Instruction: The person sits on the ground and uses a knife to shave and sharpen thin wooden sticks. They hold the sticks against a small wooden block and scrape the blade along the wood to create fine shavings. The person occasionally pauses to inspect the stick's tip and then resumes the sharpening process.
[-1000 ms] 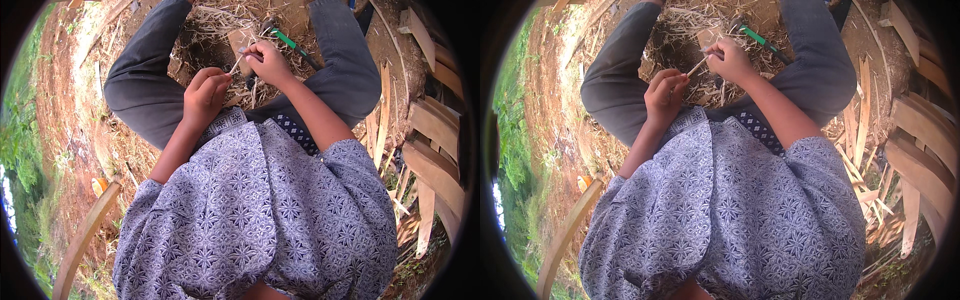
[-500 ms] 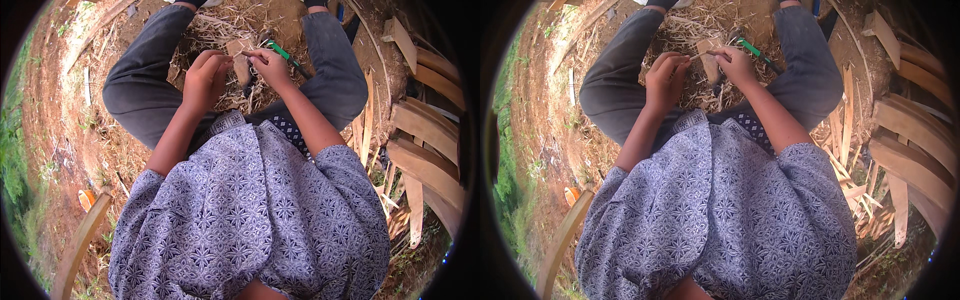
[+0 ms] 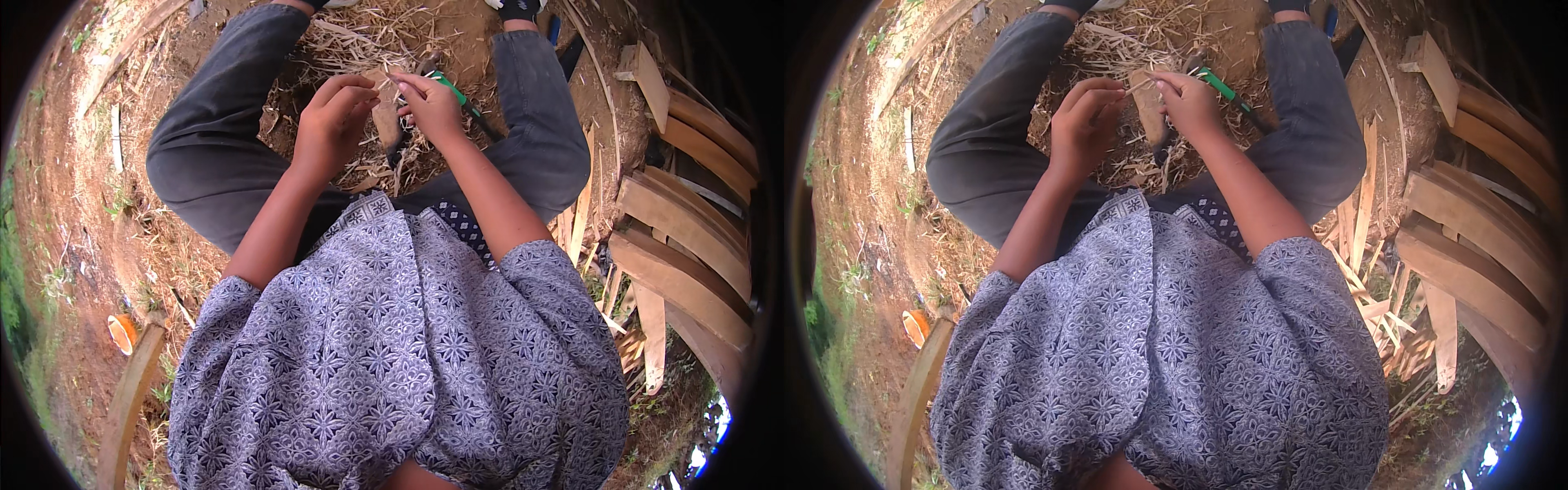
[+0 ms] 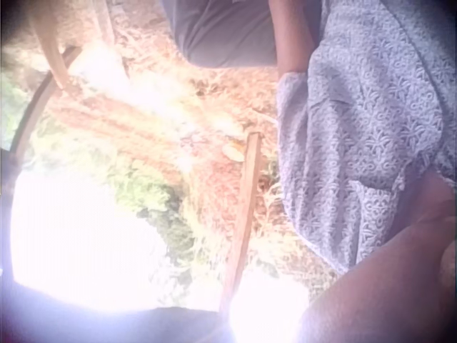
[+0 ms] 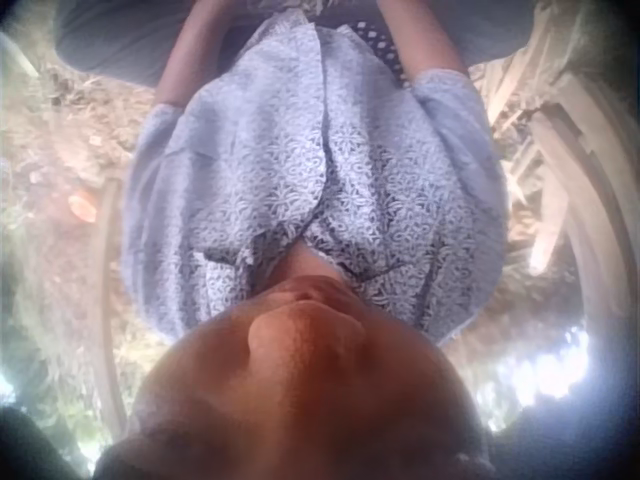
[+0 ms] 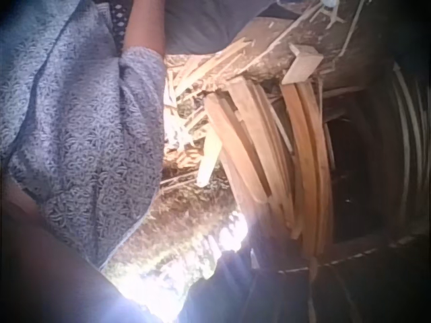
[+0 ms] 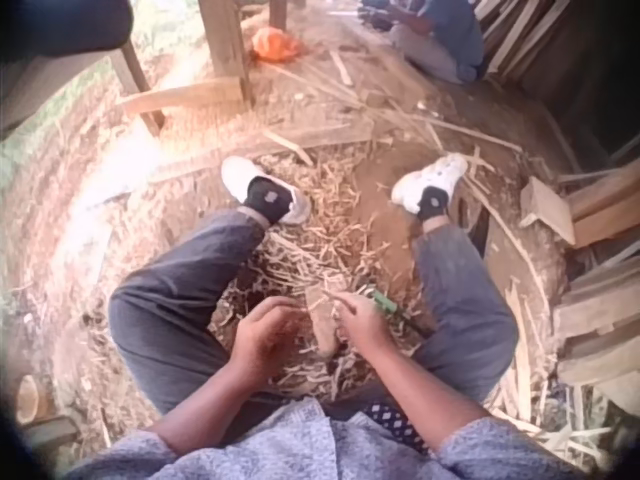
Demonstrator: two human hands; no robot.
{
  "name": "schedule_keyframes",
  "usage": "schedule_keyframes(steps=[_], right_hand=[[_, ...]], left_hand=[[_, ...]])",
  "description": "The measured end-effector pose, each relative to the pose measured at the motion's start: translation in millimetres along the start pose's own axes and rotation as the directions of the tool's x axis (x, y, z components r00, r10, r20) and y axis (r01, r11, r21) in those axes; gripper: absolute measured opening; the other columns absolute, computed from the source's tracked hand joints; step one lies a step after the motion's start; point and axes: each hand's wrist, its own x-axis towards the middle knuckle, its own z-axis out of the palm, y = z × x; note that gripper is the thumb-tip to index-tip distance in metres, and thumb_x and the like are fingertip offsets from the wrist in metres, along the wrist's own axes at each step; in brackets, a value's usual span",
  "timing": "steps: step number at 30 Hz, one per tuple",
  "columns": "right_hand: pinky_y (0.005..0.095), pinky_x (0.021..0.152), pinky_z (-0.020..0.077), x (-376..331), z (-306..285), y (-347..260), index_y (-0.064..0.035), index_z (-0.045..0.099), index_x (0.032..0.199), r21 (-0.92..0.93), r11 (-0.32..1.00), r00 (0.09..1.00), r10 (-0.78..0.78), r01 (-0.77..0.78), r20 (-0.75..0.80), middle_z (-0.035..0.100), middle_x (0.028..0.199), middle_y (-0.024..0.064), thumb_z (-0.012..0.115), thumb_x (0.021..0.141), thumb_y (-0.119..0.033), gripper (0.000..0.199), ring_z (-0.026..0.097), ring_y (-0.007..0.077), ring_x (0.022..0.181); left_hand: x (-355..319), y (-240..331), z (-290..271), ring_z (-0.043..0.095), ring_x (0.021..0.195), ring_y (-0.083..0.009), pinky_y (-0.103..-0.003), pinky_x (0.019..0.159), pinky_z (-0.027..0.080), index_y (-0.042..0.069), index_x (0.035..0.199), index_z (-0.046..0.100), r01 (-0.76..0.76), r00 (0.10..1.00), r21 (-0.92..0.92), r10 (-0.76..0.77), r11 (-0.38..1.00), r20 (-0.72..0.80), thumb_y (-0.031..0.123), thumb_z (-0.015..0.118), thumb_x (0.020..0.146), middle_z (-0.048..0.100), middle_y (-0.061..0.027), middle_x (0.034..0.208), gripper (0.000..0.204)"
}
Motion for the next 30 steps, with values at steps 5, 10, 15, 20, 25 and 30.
schedule_keyframes(steps=[5,10,15,20,25,30], right_hand=[[0.0218,0.055,0.0544,7.1,-2.0,-0.1,-0.0085,0.067,0.136,0.003,0.999,0.999,0.036,-0.036,0.029,0.076,0.108,0.0051,0.059,0.105,-0.019,0.034,0.071,0.0078,0.073],[0.0298,0.076,0.0586,1.4,-1.8,-0.1,-0.0085,0.066,0.137,-0.243,0.970,0.978,0.073,-0.023,0.196,0.075,0.113,0.0111,0.056,0.102,-0.017,0.037,0.074,0.0145,0.082],[0.0374,0.096,0.0544,4.4,4.0,24.0,-0.0094,0.057,0.146,-0.196,0.885,0.903,-0.391,0.423,0.180,0.064,0.137,0.0202,0.053,0.101,-0.018,0.047,0.069,0.0290,0.116],[0.0403,0.103,0.0502,16.1,5.0,29.8,-0.0095,0.052,0.150,-0.340,0.916,0.966,-0.148,0.215,0.213,0.060,0.142,0.0222,0.048,0.099,-0.014,0.052,0.063,0.0360,0.125],[0.0402,0.106,0.0481,-11.7,21.4,-13.1,-0.0091,0.048,0.152,-0.127,0.910,0.910,-0.368,0.395,0.191,0.059,0.142,0.0235,0.046,0.098,-0.010,0.055,0.061,0.0374,0.127],[0.0378,0.107,0.0477,10.1,5.6,16.9,-0.0114,0.047,0.154,-0.426,0.904,0.969,0.080,0.028,0.234,0.057,0.147,0.0208,0.044,0.100,-0.009,0.054,0.060,0.0351,0.131]], left_hand=[[2.0,-2.2,-7.0,0.071,0.090,-0.0302,-0.036,0.074,0.058,0.002,0.103,0.068,-0.014,1.000,-0.011,0.014,1.000,0.015,-0.007,0.070,0.088,0.069,-0.0134,0.101,0.018],[5.7,-5.1,-5.7,0.072,0.089,-0.0279,-0.034,0.074,0.058,0.001,0.102,0.069,-0.017,1.000,0.005,0.017,1.000,0.017,-0.007,0.071,0.088,0.071,-0.0137,0.099,0.016],[7.0,-11.1,-6.0,0.073,0.089,-0.0227,-0.031,0.075,0.058,0.001,0.099,0.069,0.016,1.000,-0.007,-0.016,1.000,-0.004,-0.006,0.072,0.089,0.073,-0.0134,0.099,0.013],[7.6,-14.7,-5.0,0.073,0.088,-0.0223,-0.031,0.075,0.058,0.000,0.099,0.068,0.011,1.000,0.013,-0.010,1.000,-0.021,-0.006,0.072,0.089,0.073,-0.0133,0.099,0.012],[8.2,-20.5,-5.0,0.072,0.083,-0.0267,-0.034,0.072,0.057,0.002,0.099,0.070,0.010,0.996,0.018,-0.009,1.000,-0.091,-0.006,0.073,0.086,0.072,-0.0126,0.093,0.016],[7.8,-17.2,-2.1,0.074,0.086,-0.0225,-0.031,0.073,0.058,0.001,0.099,0.069,-0.054,0.998,0.020,0.055,0.998,-0.035,-0.005,0.074,0.088,0.074,-0.0122,0.097,0.014]])
